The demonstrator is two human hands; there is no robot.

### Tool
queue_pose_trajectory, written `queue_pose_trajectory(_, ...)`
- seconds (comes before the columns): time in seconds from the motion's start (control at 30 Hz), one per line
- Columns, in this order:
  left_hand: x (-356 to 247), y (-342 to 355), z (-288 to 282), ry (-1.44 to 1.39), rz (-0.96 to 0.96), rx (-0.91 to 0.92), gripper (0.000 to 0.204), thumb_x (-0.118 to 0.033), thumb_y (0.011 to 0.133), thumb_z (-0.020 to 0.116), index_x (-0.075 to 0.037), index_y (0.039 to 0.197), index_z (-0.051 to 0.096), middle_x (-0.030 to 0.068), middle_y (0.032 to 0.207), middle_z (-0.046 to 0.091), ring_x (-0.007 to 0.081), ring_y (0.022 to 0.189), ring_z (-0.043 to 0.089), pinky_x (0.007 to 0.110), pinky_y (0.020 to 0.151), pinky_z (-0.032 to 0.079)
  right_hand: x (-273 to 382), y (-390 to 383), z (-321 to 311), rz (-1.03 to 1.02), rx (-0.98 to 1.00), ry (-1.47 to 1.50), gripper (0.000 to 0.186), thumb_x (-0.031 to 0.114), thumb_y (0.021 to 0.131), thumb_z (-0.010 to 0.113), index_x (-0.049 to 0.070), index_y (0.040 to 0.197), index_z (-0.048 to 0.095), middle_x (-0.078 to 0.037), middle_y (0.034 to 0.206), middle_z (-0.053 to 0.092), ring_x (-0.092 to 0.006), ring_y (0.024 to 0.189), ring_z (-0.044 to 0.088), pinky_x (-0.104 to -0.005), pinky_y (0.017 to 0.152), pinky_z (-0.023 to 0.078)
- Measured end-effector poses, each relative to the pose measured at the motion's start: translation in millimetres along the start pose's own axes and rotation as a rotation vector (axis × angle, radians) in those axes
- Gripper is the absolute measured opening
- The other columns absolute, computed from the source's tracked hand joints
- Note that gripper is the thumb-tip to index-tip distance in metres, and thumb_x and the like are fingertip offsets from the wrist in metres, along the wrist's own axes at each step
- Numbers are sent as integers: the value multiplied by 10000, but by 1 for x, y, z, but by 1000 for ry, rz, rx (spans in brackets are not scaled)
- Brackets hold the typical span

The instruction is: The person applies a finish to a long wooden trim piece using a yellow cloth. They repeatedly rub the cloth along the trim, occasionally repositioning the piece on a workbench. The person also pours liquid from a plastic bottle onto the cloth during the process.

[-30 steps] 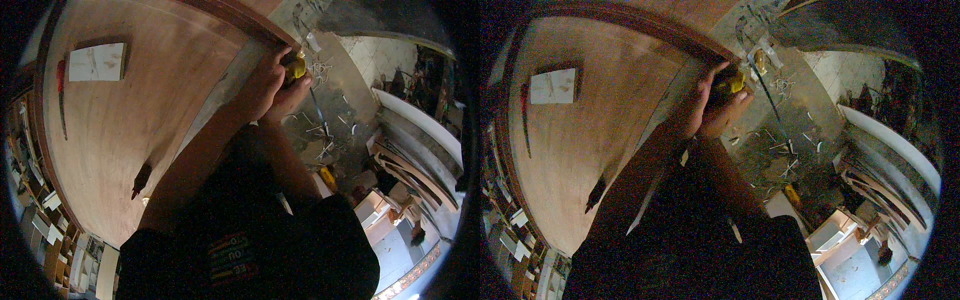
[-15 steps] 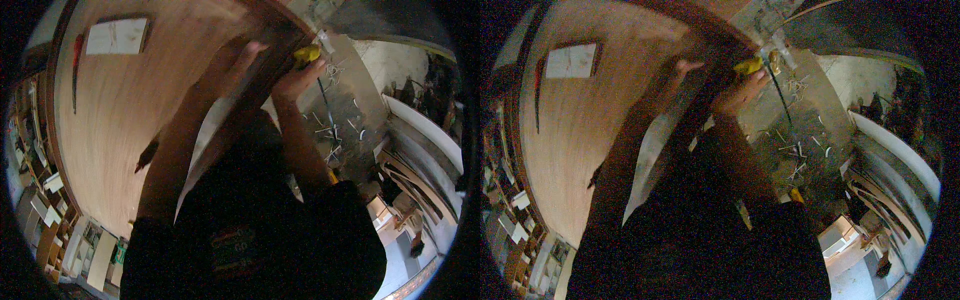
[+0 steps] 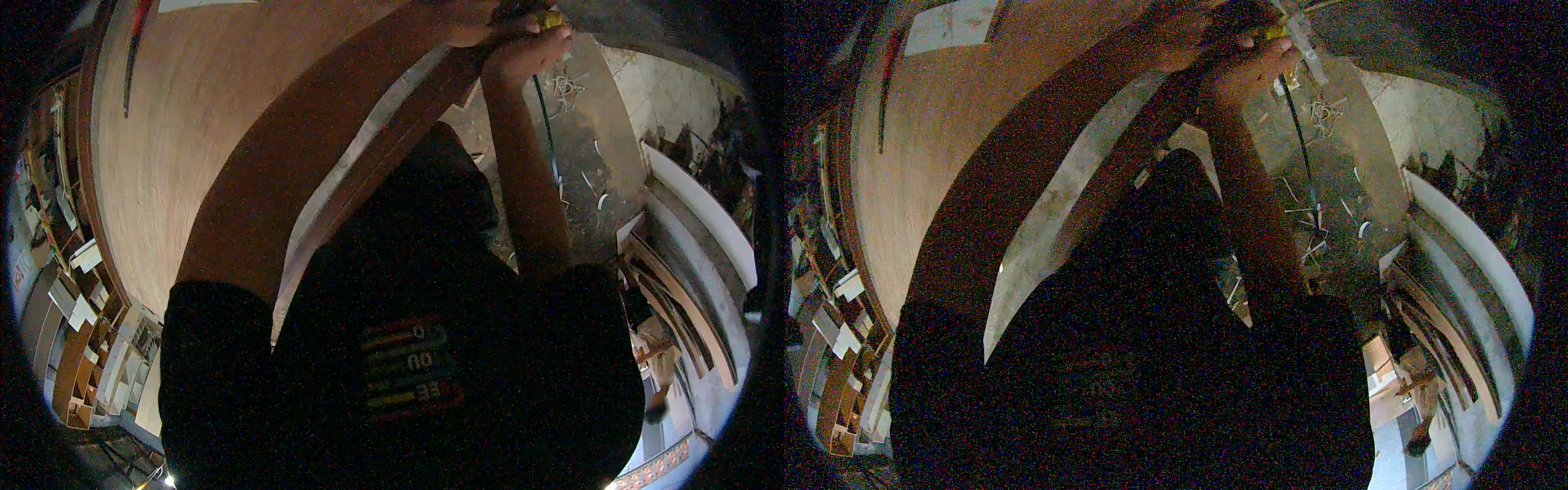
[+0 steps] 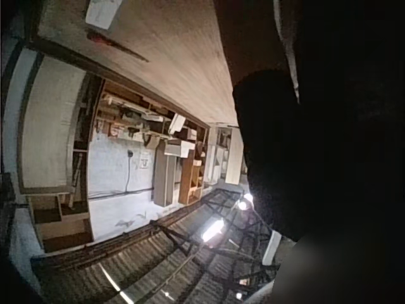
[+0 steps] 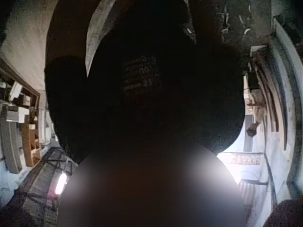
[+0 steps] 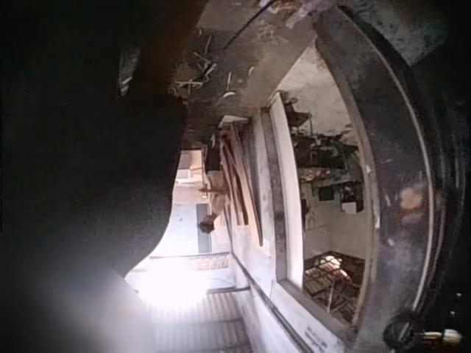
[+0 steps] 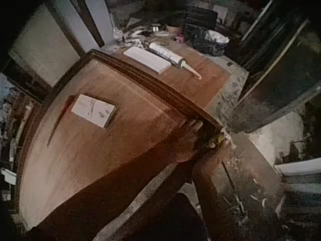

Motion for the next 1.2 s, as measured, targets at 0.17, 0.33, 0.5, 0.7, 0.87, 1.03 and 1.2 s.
queue_pose_trajectory(0.17, 6, -5, 11, 345, -50, 156, 693, -518, 934, 573, -46, 1441, 567, 160, 1587, 372, 366, 1488, 282, 515, 1237, 193, -20, 7, 1, -191, 24, -285, 862, 568, 1056, 456, -12, 1608, 137, -316, 1645, 165, -426, 1499, 276, -497, 1210, 308)
queue_pose_trajectory(0.33, 6, -13, 18, 391, -29, 125, 650, -446, 983, 536, -44, 1493, 512, 161, 1604, 351, 357, 1515, 249, 531, 1232, 194, -68, 18, -10, -168, -10, -95, 821, 451, 1042, 568, 31, 1619, 162, -381, 1624, 164, -589, 1461, 252, -629, 1192, 286)
queue_pose_trajectory(0.5, 4, -22, 15, 436, -1, -147, 537, -361, 880, 604, -87, 1341, 634, 142, 1521, 486, 334, 1451, 378, 556, 1220, 239, -58, 18, 2, -193, 32, -103, 829, 416, 1043, 579, -42, 1596, 163, -366, 1622, 185, -562, 1455, 282, -605, 1191, 311)
queue_pose_trajectory(0.7, 16, -6, 33, 543, -29, -261, 428, -268, 868, 617, -83, 1245, 702, 135, 1506, 533, 350, 1425, 438, 523, 1217, 297, -25, 7, 5, 66, -76, 283, 823, 528, 1072, 450, -47, 1584, 159, -283, 1530, 335, -394, 1351, 439, -490, 1124, 417)
queue_pose_trajectory(0.87, 24, 16, 47, 385, -24, -496, 374, -198, 943, 585, -62, 1287, 635, 145, 1453, 532, 350, 1372, 457, 493, 1161, 355, -21, 8, 13, 33, -25, 410, 759, 562, 1078, 390, -17, 1541, 232, -231, 1316, 529, -314, 1159, 578, -462, 1014, 486)
queue_pose_trajectory(1.03, 46, 38, 52, -261, -23, -562, 310, -150, 1012, 562, -51, 1305, 564, 137, 1361, 539, 319, 1264, 504, 465, 1070, 423, -12, 9, 16, -62, 9, 231, 663, 488, 1096, 418, 19, 1538, 264, -220, 1394, 490, -331, 1200, 563, -482, 1016, 502)
queue_pose_trajectory(1.2, 52, 35, 42, -600, -67, -521, 250, -116, 1051, 551, -42, 1290, 538, 130, 1298, 547, 300, 1191, 537, 443, 1006, 465, 4, 3, 16, 26, -49, 336, 663, 479, 1101, 407, -10, 1525, 264, -243, 1450, 447, -341, 1258, 521, -477, 1041, 483)
Point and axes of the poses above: each hand's wrist, its own y-axis towards the middle knuckle, its own z-axis out of the palm, x = y × z, the point moved 10 cm from there along y, towards the middle knuckle
